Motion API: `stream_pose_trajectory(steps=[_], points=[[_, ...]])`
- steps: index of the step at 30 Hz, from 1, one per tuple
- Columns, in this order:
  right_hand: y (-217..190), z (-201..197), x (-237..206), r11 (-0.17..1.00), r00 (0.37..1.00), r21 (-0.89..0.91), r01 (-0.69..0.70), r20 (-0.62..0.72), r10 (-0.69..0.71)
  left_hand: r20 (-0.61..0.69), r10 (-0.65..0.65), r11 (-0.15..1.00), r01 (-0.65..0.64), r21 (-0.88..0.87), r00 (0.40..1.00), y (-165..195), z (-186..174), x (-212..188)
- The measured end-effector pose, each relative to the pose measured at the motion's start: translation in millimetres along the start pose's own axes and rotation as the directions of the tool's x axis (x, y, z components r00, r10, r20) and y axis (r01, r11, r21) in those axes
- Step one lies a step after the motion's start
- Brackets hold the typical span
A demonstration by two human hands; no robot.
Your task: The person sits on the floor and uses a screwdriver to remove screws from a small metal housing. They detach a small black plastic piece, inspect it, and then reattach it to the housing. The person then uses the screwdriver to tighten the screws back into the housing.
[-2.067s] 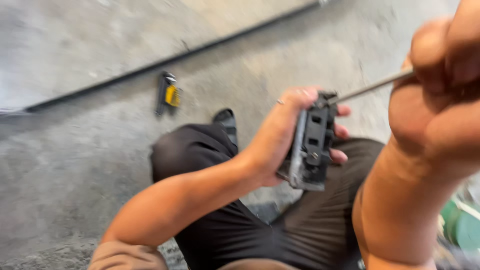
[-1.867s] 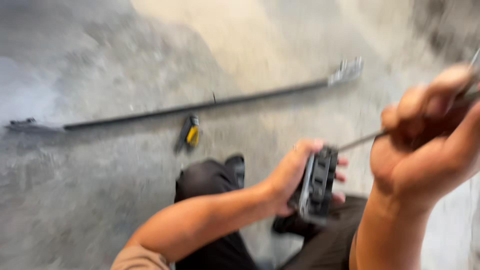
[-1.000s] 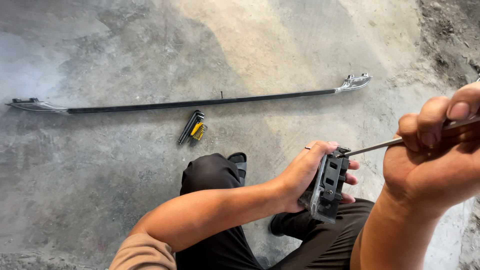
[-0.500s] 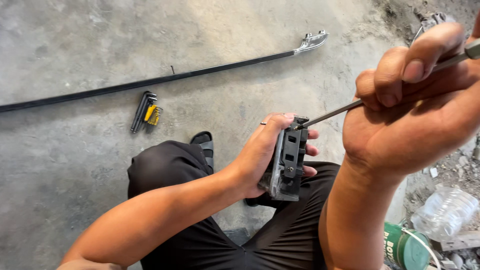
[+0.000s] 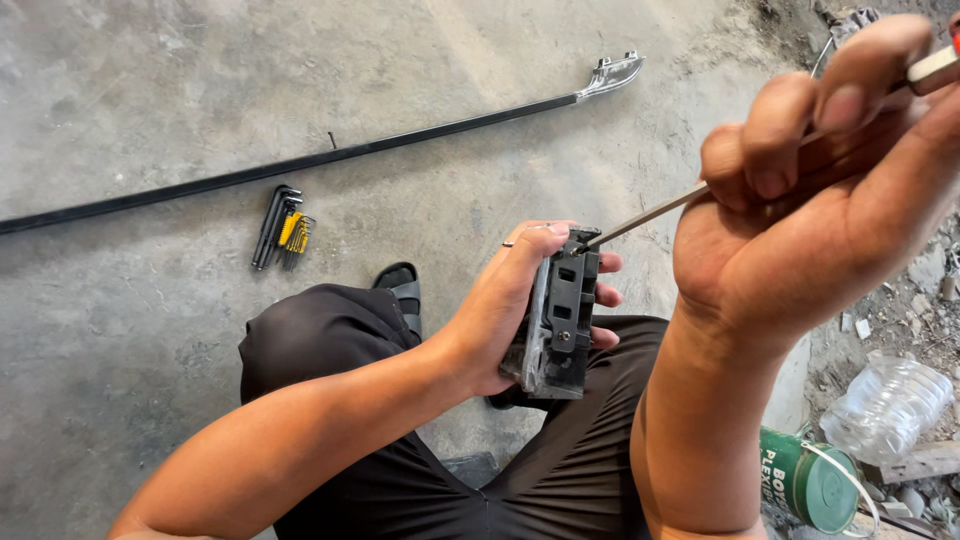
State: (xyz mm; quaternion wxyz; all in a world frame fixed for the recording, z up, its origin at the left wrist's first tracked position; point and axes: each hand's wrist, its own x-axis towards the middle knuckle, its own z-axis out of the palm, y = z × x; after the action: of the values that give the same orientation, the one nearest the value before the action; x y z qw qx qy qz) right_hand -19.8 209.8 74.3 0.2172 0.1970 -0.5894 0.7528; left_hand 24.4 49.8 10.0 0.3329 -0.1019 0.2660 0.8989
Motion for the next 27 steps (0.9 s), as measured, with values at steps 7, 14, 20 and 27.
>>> stream_pose_trajectory(steps=[7,14,20,27], points=[[-1.5,-0.7,2.7,0.999,1.000,-0.015,0.029,0.000,-0.029,0.000,0.002,1.000,-0.002,0.012,1.000,-6.2,-4.4,4.3],[-15.4,19.1,14.5,0.964,0.989,0.267,-0.001,-0.144,0.040,0.028,-0.151,0.989,0.151,-0.004,0.988,-1.9,7.0,4.7],[-26.4,34.8,27.2,0.961,0.975,0.277,-0.024,-0.208,0.085,-0.009,-0.049,0.998,0.048,-0.038,0.999,0.8,6.6,11.7],[-37.6,45.4,26.6,0.977,0.968,0.212,0.010,-0.247,0.044,0.017,-0.031,0.997,0.032,-0.072,0.999,-0.2,16.0,2.8]])
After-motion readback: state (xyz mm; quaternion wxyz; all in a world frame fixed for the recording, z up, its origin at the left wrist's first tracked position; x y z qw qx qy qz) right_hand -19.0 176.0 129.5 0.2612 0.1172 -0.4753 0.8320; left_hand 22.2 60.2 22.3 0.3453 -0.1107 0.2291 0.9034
